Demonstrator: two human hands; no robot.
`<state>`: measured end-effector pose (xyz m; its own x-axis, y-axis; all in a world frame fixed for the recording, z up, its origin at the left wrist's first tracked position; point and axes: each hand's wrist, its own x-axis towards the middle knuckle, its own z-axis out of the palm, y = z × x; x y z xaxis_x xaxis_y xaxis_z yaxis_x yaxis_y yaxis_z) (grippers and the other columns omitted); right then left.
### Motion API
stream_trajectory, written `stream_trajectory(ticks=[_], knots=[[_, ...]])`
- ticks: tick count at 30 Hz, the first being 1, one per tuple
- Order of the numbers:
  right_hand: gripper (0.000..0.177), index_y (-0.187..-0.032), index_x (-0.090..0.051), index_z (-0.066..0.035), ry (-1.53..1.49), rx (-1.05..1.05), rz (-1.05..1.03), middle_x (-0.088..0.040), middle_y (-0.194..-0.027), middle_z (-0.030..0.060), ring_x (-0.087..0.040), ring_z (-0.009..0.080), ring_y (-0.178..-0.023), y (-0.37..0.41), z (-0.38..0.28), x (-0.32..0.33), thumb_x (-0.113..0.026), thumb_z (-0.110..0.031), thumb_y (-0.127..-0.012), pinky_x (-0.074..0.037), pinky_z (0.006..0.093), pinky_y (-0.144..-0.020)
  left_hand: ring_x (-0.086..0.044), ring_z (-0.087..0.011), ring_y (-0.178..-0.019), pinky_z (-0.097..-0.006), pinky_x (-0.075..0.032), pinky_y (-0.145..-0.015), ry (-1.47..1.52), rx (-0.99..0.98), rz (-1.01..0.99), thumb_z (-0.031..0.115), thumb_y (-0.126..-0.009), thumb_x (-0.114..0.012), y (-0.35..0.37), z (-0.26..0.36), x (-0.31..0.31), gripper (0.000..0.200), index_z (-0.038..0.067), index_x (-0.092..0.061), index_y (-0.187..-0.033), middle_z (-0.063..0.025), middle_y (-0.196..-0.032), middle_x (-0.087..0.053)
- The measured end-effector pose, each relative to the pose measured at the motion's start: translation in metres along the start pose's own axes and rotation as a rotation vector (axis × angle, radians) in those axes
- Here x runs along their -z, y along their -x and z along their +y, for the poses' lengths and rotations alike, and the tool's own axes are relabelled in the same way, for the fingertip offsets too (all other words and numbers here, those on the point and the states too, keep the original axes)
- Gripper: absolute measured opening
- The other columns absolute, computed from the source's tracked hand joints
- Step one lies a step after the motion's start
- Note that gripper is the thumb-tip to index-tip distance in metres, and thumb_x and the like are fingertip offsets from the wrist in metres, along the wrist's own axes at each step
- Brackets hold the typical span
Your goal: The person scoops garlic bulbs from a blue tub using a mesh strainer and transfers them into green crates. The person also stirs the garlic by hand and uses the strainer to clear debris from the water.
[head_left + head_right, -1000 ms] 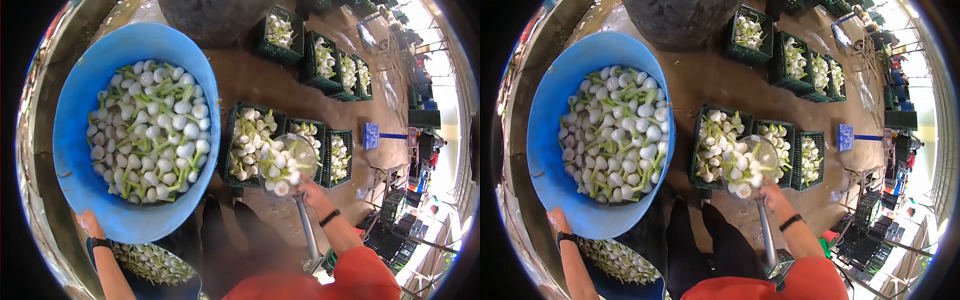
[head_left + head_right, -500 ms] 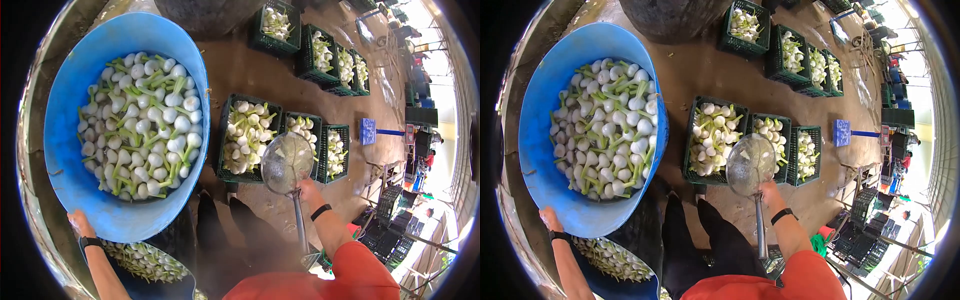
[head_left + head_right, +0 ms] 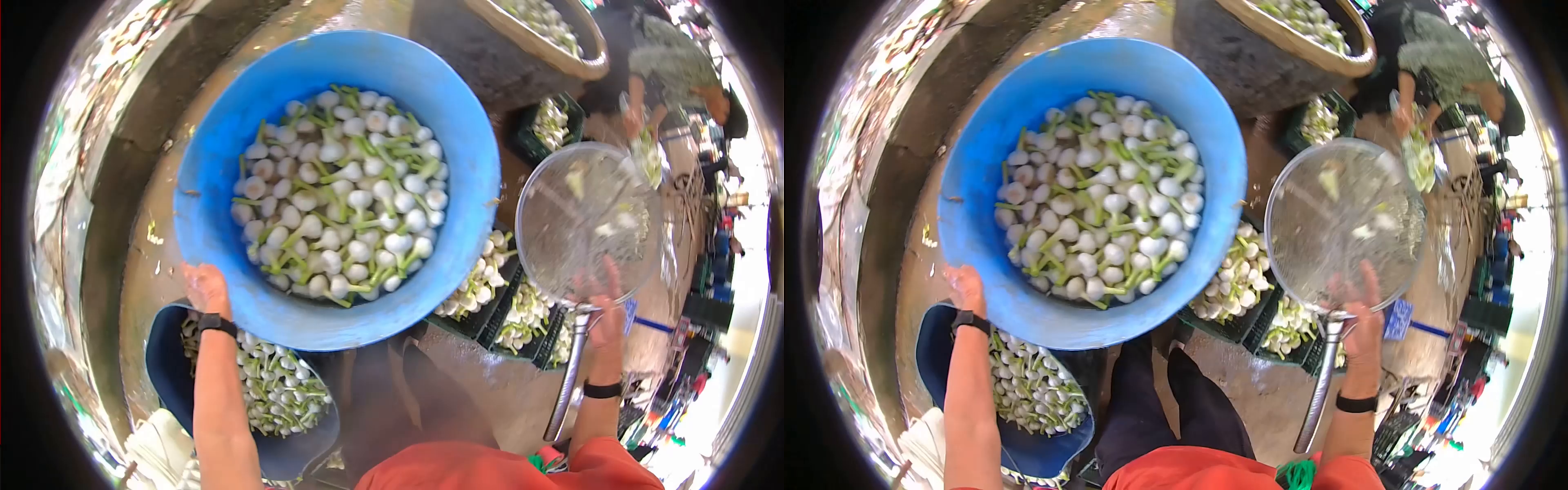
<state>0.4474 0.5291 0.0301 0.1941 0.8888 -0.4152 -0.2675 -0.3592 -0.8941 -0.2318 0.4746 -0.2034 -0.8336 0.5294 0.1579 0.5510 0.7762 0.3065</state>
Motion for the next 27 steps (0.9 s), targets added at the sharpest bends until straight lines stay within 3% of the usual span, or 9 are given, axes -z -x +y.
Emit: stream_trajectory(ticks=[4,9,13,15,16,21,23,25,27], knots=[[0.08,-0.143,-0.027,-0.011,0.149,0.094,-0.203,-0.044,-0.13,0.0275,-0.052,0.0359,-0.114,-0.041,-0.048,-0.122,-0.048,0.004,-0.068,-0.055,0.0462,-0.084,-0.06,-0.0412,-0.088,-0.0475,-0.045,-0.077,-0.111,0.253,-0.193,0.016,-0.084,-0.05,0.021,0.091,0.064,0.035,0.001,-0.048,-0.115,-0.0227,-0.099,-0.062],[0.076,-0.142,-0.03,-0.009,0.291,-0.041,-0.523,-0.048,-0.129,0.0189,-0.05,0.0288,-0.114,-0.106,-0.002,-0.251,-0.047,0.003,-0.069,-0.053,0.0441,-0.085,-0.058,-0.0442,-0.092,-0.0485,-0.045,-0.08,-0.039,0.236,-0.084,0.015,-0.084,-0.047,0.027,0.081,0.054,0.04,0.004,-0.044,-0.122,-0.022,-0.112,-0.058],[0.072,-0.138,-0.038,-0.01,0.714,-0.104,-0.351,-0.053,-0.125,0.0172,-0.053,0.0268,-0.111,-0.148,0.077,-0.315,-0.04,0.011,-0.069,-0.051,0.0405,-0.086,-0.058,-0.0444,-0.091,-0.0499,-0.045,-0.08,0.025,0.33,-0.166,0.014,-0.085,-0.046,0.029,0.102,0.07,0.039,0.004,-0.044,-0.122,-0.0205,-0.113,-0.057],[0.069,-0.137,-0.039,-0.013,1.32,0.457,-0.477,-0.057,-0.119,0.0203,-0.058,0.034,-0.106,-0.164,0.121,-0.312,-0.041,0.011,-0.072,-0.047,0.0379,-0.089,-0.058,-0.044,-0.09,-0.0502,-0.045,-0.078,0.067,0.311,-0.165,0.012,-0.084,-0.047,0.029,0.108,0.076,0.037,0.004,-0.044,-0.12,-0.0193,-0.113,-0.056],[0.069,-0.137,-0.039,-0.013,1.333,0.45,-0.5,-0.057,-0.119,0.0203,-0.058,0.034,-0.106,-0.165,0.138,-0.312,-0.041,0.011,-0.072,-0.047,0.0379,-0.089,-0.058,-0.0429,-0.088,-0.0507,-0.045,-0.075,0.061,0.332,-0.191,0.01,-0.083,-0.05,0.028,0.111,0.078,0.034,0.004,-0.045,-0.116,-0.0184,-0.11,-0.056],[0.07,-0.138,-0.039,-0.017,1.607,0.017,-0.475,-0.057,-0.119,0.0222,-0.054,0.0377,-0.111,-0.161,0.2,-0.348,-0.051,0.0,-0.072,-0.042,0.0386,-0.096,-0.059,-0.0413,-0.086,-0.0503,-0.045,-0.073,0.099,0.375,-0.199,0.009,-0.082,-0.051,0.027,0.117,0.082,0.031,0.005,-0.046,-0.112,-0.0176,-0.105,-0.056],[0.065,-0.135,-0.045,-0.013,1.292,0.021,-0.597,-0.06,-0.117,0.0195,-0.058,0.0333,-0.107,-0.23,0.291,-0.299,-0.049,0.002,-0.072,-0.043,0.0359,-0.093,-0.059,-0.0403,-0.086,-0.0494,-0.046,-0.073,0.12,0.368,-0.196,0.009,-0.082,-0.051,0.026,0.119,0.081,0.031,0.005,-0.046,-0.112,-0.017,-0.105,-0.056],[0.059,-0.13,-0.05,-0.008,1.127,-0.28,-0.614,-0.063,-0.109,0.0128,-0.058,0.0217,-0.096,-0.234,0.297,-0.322,-0.048,0.004,-0.072,-0.044,0.0303,-0.084,-0.059,-0.0394,-0.088,-0.0475,-0.046,-0.075,0.106,0.409,-0.234,0.009,-0.082,-0.052,0.023,0.121,0.083,0.033,0.004,-0.047,-0.114,-0.0162,-0.107,-0.057],[0.044,-0.116,-0.057,0.0,1.035,-0.477,-0.603,-0.064,-0.1,0.0131,-0.059,0.0226,-0.091,-0.245,0.318,-0.326,-0.05,0.004,-0.073,-0.046,0.0317,-0.078,-0.059,-0.0394,-0.09,-0.0467,-0.046,-0.075,0.102,0.367,-0.216,0.008,-0.082,-0.052,0.026,0.115,0.078,0.032,0.003,-0.047,-0.113,-0.0166,-0.106,-0.057]])
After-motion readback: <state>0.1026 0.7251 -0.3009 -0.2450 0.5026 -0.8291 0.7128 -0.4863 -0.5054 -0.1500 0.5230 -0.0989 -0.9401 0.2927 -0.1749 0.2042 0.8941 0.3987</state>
